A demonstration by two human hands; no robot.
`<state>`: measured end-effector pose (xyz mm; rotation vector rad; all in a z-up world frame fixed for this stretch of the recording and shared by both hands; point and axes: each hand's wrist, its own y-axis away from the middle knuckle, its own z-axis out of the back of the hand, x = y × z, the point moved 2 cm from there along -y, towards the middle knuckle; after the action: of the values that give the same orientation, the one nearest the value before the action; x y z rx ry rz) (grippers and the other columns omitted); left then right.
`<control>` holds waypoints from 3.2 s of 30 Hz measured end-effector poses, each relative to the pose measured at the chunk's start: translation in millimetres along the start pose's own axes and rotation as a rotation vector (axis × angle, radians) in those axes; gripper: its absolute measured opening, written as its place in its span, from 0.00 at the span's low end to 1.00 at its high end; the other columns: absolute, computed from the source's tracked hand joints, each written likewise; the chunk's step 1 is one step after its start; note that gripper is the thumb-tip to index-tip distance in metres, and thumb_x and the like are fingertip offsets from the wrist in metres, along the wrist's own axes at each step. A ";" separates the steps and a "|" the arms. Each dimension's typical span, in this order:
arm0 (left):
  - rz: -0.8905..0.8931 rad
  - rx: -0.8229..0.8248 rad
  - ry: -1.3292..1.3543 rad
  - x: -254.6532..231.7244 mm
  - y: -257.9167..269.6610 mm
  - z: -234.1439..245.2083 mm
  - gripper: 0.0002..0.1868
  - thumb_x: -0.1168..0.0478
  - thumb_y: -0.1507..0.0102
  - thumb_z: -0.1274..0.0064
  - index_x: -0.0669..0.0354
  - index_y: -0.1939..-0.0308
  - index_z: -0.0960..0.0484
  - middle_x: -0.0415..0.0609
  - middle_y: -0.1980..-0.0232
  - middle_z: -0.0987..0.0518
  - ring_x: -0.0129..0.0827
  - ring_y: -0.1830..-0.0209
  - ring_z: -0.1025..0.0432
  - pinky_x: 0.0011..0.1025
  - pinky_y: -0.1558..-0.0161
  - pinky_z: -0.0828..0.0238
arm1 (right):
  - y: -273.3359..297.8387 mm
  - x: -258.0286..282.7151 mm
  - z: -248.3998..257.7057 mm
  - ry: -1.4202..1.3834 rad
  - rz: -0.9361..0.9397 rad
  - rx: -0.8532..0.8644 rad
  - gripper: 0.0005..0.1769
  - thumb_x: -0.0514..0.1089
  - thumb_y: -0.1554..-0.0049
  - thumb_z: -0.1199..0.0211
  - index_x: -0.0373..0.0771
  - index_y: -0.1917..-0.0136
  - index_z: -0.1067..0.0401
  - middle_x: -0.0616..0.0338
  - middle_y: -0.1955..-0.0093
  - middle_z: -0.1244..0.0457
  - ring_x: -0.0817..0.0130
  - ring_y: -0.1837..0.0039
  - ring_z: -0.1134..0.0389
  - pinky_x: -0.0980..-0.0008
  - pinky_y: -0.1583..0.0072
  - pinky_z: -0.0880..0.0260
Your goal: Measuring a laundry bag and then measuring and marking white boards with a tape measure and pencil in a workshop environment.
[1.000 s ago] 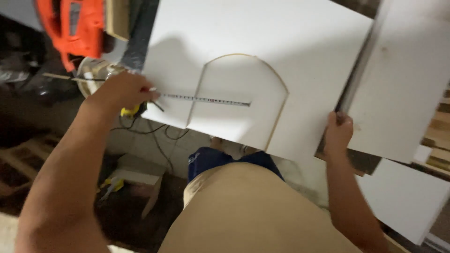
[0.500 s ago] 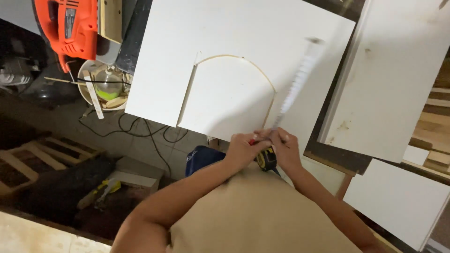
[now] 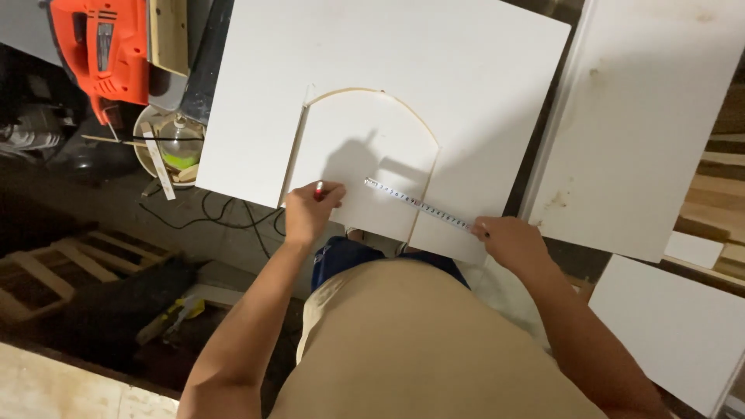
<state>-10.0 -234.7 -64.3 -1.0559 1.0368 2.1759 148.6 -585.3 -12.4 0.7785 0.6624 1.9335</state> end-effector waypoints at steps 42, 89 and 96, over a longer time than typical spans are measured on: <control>-0.232 0.477 0.446 -54.6 58.8 -75.9 0.20 0.64 0.42 0.26 0.61 0.47 0.12 0.54 0.52 0.11 0.33 0.48 0.20 0.39 0.44 0.23 | -33.3 64.9 -43.5 -0.885 0.470 -0.408 0.08 0.39 0.34 0.33 0.34 0.56 0.23 0.58 0.57 0.35 0.64 0.50 0.34 0.62 0.43 0.31; 0.590 0.504 0.788 -49.3 99.8 -260.2 0.18 0.53 0.31 0.38 0.61 0.69 0.22 0.51 0.73 0.19 0.33 0.73 0.20 0.22 0.75 0.28 | -30.2 -15.3 29.4 -0.781 -0.172 -0.299 0.40 0.53 0.29 0.43 0.26 0.18 0.55 0.29 0.20 0.50 0.34 0.18 0.51 0.35 0.21 0.49; 0.592 0.462 0.734 -71.0 102.2 -242.3 0.17 0.55 0.31 0.40 0.62 0.69 0.24 0.50 0.75 0.22 0.29 0.80 0.27 0.18 0.80 0.39 | -76.1 -70.6 -14.7 -1.010 -0.237 -0.217 0.32 0.52 0.32 0.34 0.30 0.25 0.37 0.39 0.31 0.38 0.43 0.32 0.32 0.44 0.33 0.32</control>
<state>63.0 -497.2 -63.1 -1.4761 2.2957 1.7702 206.4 -617.2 -93.9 1.3032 -0.0782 1.1395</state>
